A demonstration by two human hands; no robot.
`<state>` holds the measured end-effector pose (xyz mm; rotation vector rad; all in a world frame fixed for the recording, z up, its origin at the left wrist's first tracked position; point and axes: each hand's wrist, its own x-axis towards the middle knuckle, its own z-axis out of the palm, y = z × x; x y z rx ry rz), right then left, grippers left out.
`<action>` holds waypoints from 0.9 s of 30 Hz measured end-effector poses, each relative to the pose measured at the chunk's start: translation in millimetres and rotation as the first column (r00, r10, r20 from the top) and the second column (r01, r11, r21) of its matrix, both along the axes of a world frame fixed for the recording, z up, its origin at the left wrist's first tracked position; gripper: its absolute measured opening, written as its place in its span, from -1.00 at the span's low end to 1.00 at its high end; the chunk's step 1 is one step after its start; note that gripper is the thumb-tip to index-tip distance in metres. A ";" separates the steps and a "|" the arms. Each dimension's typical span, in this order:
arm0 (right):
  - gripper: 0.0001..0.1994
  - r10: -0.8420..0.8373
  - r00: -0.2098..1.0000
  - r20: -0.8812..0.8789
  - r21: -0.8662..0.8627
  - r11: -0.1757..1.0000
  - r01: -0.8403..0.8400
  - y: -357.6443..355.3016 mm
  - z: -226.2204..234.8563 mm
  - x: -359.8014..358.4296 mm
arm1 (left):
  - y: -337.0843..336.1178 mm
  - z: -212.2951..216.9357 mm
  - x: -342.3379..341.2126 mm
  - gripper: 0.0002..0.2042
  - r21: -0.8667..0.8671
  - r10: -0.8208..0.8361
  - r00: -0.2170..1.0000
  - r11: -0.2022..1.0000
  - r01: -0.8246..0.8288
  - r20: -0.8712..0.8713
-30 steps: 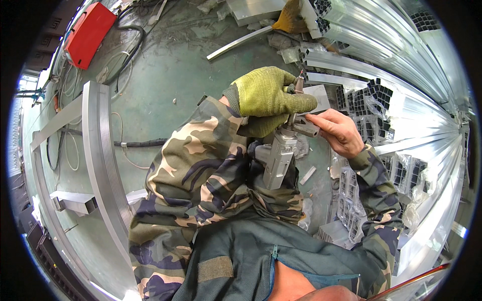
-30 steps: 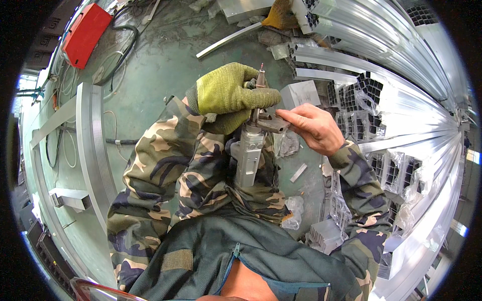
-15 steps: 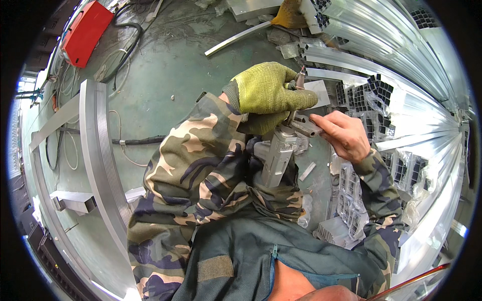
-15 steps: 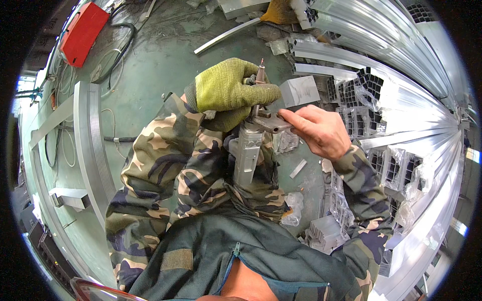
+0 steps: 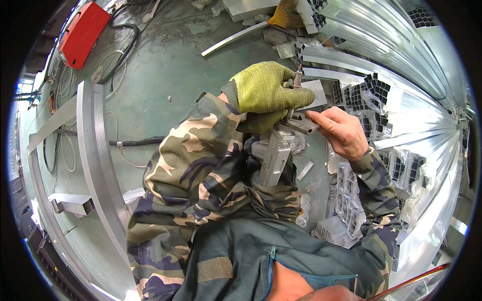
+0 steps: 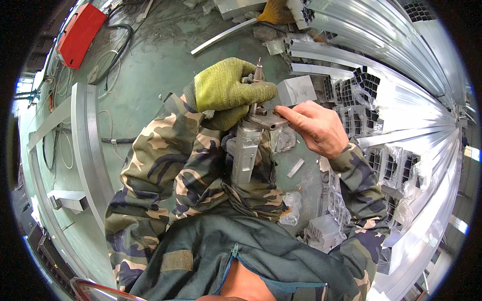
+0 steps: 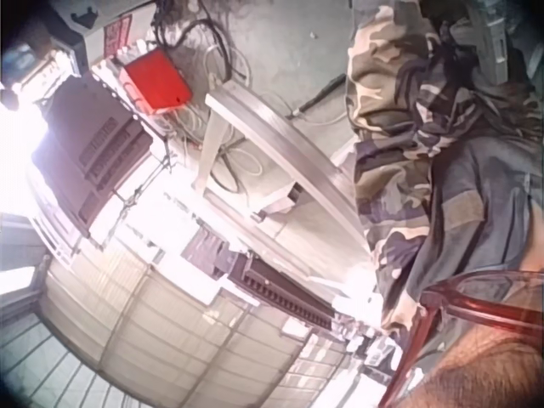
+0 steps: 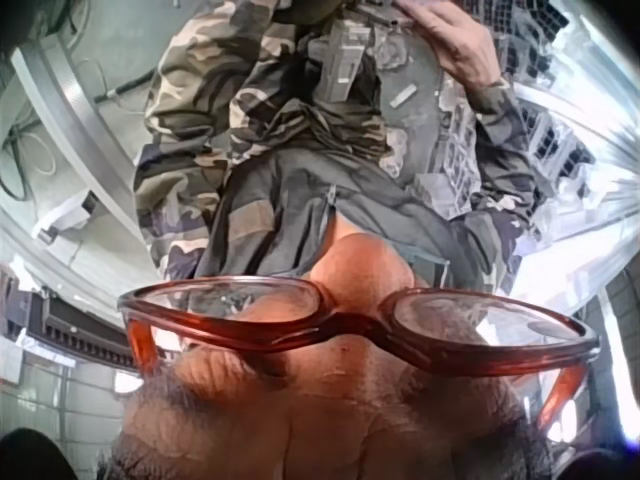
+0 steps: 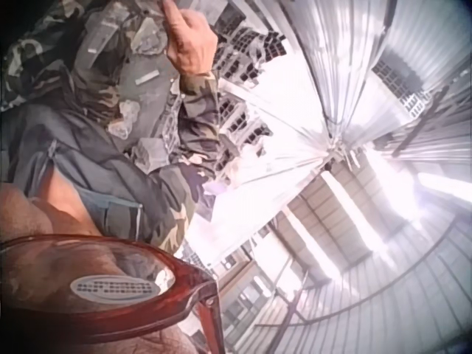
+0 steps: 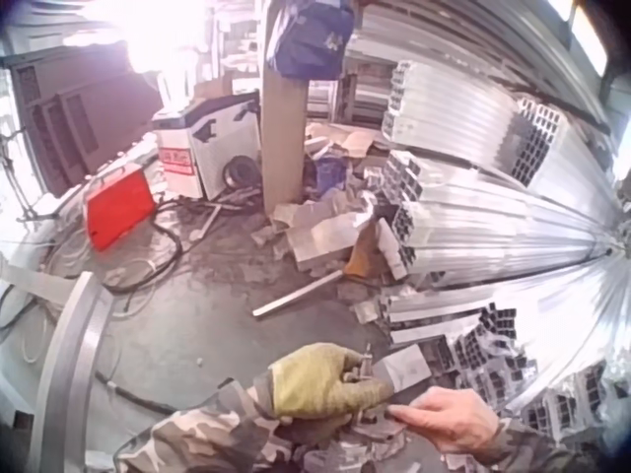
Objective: The person sits on the floor and uses a handheld laser welding tool to join aluminum profiles into a rectangular frame. They adjust the tool, align the metal pieces, and weld the corners while wearing gloves.
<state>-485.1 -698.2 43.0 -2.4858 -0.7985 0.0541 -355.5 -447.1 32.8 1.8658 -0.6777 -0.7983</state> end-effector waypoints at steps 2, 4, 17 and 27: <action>-0.45 -0.004 1.000 -0.019 0.026 1.000 0.005 -0.7 -0.8 0.6 | -0.3 0.7 0.4 -0.51 -0.015 -0.003 1.000 1.000 0.003 0.001; -0.46 -0.002 0.999 -0.051 0.066 0.998 0.005 -2.1 -3.6 -0.5 | 1.9 2.2 -1.5 -0.51 -0.025 0.000 1.000 1.000 0.001 0.017; -0.44 0.018 1.000 -0.011 -0.018 1.000 -0.018 -1.0 3.5 0.3 | 0.3 2.2 -6.6 -0.52 0.009 0.055 0.998 0.998 -0.055 0.035; -0.46 -0.014 0.999 0.036 -0.105 0.994 0.018 1.4 13.5 -8.7 | -8.6 5.0 -10.0 -0.54 -0.002 0.087 0.996 0.996 -0.087 0.002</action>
